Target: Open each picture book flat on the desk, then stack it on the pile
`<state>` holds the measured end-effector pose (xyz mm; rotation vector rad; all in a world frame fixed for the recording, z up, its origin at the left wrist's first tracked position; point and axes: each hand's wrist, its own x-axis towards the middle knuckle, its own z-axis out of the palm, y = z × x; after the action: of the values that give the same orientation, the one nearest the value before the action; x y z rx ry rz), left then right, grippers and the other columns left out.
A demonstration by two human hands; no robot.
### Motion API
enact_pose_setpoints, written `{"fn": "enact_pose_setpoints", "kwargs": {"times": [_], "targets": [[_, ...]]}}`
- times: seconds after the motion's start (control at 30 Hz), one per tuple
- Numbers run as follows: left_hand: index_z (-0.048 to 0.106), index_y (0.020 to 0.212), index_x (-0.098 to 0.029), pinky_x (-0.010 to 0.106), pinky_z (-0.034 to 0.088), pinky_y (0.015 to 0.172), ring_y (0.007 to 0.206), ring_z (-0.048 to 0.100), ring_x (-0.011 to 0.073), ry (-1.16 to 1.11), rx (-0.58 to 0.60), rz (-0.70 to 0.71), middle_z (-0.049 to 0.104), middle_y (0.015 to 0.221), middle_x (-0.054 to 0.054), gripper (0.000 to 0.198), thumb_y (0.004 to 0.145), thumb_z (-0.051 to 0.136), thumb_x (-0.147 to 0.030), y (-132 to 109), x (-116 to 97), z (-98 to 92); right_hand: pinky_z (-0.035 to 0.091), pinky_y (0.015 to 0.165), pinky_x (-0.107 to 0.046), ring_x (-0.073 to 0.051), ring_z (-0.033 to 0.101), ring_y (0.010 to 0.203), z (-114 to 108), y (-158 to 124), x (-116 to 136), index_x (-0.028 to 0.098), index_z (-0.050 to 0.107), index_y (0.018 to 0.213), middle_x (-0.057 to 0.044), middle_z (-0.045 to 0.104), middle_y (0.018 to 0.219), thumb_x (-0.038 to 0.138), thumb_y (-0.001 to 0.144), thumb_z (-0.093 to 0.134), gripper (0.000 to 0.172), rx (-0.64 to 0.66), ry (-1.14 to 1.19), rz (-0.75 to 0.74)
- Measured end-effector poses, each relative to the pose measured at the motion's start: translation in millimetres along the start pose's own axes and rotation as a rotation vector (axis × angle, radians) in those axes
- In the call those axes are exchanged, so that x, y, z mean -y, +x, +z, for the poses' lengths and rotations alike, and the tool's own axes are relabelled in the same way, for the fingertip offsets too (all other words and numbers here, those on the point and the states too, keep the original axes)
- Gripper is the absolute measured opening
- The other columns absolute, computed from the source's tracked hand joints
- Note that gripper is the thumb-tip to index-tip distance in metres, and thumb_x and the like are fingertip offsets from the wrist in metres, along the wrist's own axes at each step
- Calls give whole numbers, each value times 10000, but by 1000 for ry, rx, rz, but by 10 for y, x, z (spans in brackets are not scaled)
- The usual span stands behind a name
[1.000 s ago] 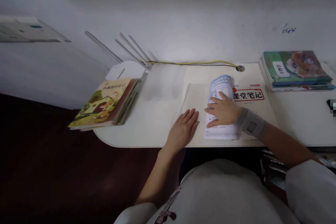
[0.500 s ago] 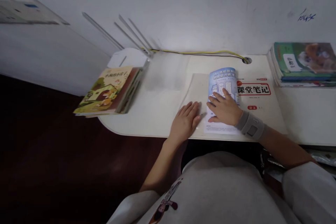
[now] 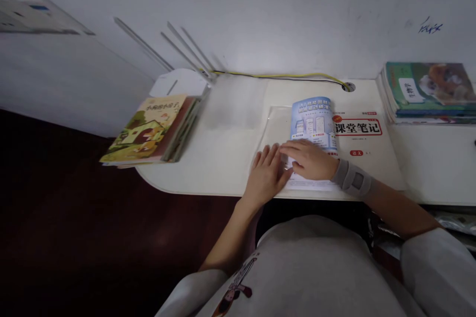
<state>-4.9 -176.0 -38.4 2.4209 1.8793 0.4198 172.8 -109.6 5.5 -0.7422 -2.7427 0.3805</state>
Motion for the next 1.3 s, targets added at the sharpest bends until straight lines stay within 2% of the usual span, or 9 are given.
{"fn": "enact_pose_setpoints", "kwargs": {"times": [0.1,0.2,0.27,0.33,0.43,0.6,0.8,1.0,1.3], "targets": [[435,1390,-105,558,310,1081,1361,345,396,70,7,-3,423,1453,199,617,919,427,-503,3,-56,17,389,1043,-465,-232,482,1256,-159,135,-193,191,529,1288,-108,553,1334,145,862,389,451,-52,-33,73],[467,1374,-138,542,311,1086,1363,344,389,99,7,-2,416,1462,182,582,921,431,-501,0,-75,20,260,1060,-611,-359,348,1338,-292,319,-477,150,534,1276,-184,433,1435,239,866,483,422,-101,-278,307],[473,1371,-144,534,310,1089,1365,346,381,104,10,-10,416,1463,177,576,920,434,-501,-4,-77,15,204,1046,-656,-403,284,1356,-322,421,-662,133,501,1304,-217,380,1460,336,849,554,501,-105,-386,445],[476,1370,-150,531,311,1090,1365,349,375,106,15,-15,420,1462,172,572,920,436,-501,-8,-79,8,203,1030,-660,-398,329,1318,-306,481,-796,134,480,1317,-222,446,1396,398,835,581,559,-72,-419,519],[477,1371,-144,530,310,1090,1363,349,379,110,15,-14,419,1462,171,579,920,433,-505,-10,-86,4,232,1010,-640,-363,436,1197,-242,497,-870,154,519,1264,-190,543,1257,425,823,591,522,-43,-442,581],[448,1392,-124,532,305,1090,1367,337,386,121,11,-18,412,1466,174,617,922,411,-523,-6,-100,0,246,1007,-594,-331,433,1139,-190,472,-824,167,568,1178,-163,537,1216,411,816,597,437,-99,-504,591],[404,1419,-120,528,282,1106,1383,315,369,114,19,-30,401,1476,165,647,925,385,-539,-7,-104,8,236,1011,-593,-327,416,1137,-204,497,-771,149,604,1117,-168,532,1215,383,814,599,382,-102,-550,582],[362,1441,-140,550,271,1108,1394,294,363,84,22,-4,379,1490,163,655,929,367,-548,-9,-97,23,232,1026,-606,-344,404,1155,-176,487,-794,122,623,1117,-189,521,1216,414,818,593,419,-50,-523,566],[305,1450,-96,508,277,1124,1408,279,329,-22,0,48,357,1492,204,688,931,369,-544,-6,-57,37,242,1022,-638,-357,433,1139,-104,502,-869,167,646,1101,-162,550,1205,465,819,555,420,-94,-456,509]]}}
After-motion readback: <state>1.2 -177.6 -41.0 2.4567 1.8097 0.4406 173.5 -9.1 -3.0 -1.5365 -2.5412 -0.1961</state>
